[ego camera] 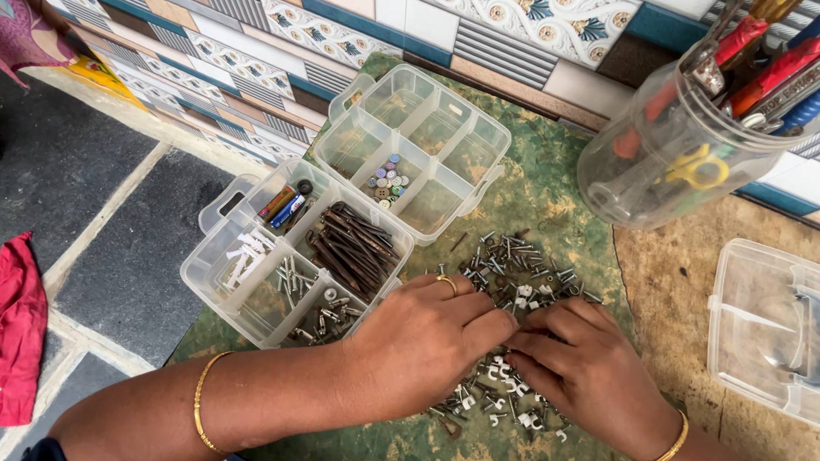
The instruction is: The person sorts a mixed pile of screws, bolts, and small white plastic fasteners on a table. They pick up items by hand and place them into compartments of a clear plastic organizer box, continuing to separate the fasteners throughout the clip.
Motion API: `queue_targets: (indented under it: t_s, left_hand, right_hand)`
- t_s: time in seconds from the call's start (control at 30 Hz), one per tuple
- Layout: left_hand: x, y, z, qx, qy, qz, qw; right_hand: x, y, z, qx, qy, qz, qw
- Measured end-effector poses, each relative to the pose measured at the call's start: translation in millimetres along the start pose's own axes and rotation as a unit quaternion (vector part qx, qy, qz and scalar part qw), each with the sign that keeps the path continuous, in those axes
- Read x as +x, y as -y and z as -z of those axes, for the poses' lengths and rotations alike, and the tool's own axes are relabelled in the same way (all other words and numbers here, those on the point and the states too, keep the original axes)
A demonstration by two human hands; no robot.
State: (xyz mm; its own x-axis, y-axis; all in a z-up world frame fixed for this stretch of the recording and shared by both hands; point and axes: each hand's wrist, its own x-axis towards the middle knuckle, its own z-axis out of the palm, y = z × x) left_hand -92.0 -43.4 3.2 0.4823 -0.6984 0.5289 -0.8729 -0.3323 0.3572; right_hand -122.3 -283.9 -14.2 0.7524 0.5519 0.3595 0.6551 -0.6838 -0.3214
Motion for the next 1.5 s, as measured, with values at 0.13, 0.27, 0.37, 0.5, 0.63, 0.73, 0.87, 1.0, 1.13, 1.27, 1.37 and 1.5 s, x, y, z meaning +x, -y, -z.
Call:
queue_targets:
  t_s: [0.13,0.27,0.37,0.5,0.63,0.73,0.87,1.0,1.13,1.27,1.37,1.5]
  left_hand:
    - [-0.3,0.5,-1.6,-0.021,0.039,0.022,0.999]
    - [-2.0,1.5,-0.6,-0.061,0.017,0.008,0.998]
    - [-4.2,3.0,-0.9,-0.079,0.013,0.011,0.997]
    - [-1.8,3.6,-5.8,-0.089,0.02,0.0,0.996]
    - [1.2,-1.2,0.0,-0.087,-0.036,-0.024,0.995]
    - [1.1,10.3,16.6,-0.092,-0.077,-0.004,0.993]
    - [3.6,39.7,37.2,-0.178,-0.195,0.072,0.962]
    - [7.3,80.7,57.0,-0.293,-0.201,0.153,0.922]
    - [6.5,104.3,71.7,-0.404,-0.175,0.183,0.879]
    - [-10.0,109.8,101.2,-0.353,0.012,0.211,0.911]
    - [-23.8,115.7,118.2,-0.345,0.114,0.185,0.913]
    - [-27.1,132.3,119.8,-0.349,0.162,0.164,0.909]
  right_hand:
    - [-2.1,-1.6,0.9,0.005,-0.035,-0.009,0.999]
    - [-6.2,-2.4,0.4,0.064,-0.061,-0.045,0.995]
    - [-8.2,-4.7,-3.3,0.078,-0.075,-0.048,0.993]
    - [-12.1,-7.1,-6.5,0.079,-0.064,-0.094,0.99]
    - [-12.0,-5.9,-8.6,0.051,-0.078,-0.064,0.994]
    - [-11.8,-4.6,-8.0,0.048,-0.075,-0.055,0.994]
    - [-12.2,-4.8,-10.6,0.06,-0.063,-0.083,0.993]
    - [-14.8,-6.6,-18.1,0.068,-0.052,-0.15,0.985]
    - [-21.0,-16.9,-27.8,0.056,-0.026,-0.179,0.982]
    - [-31.2,-32.3,-35.3,0.063,0.007,-0.191,0.979]
    - [-43.1,-49.1,-47.1,0.044,0.009,-0.224,0.974]
    - [-64.9,-87.5,-67.5,0.01,0.047,-0.279,0.959]
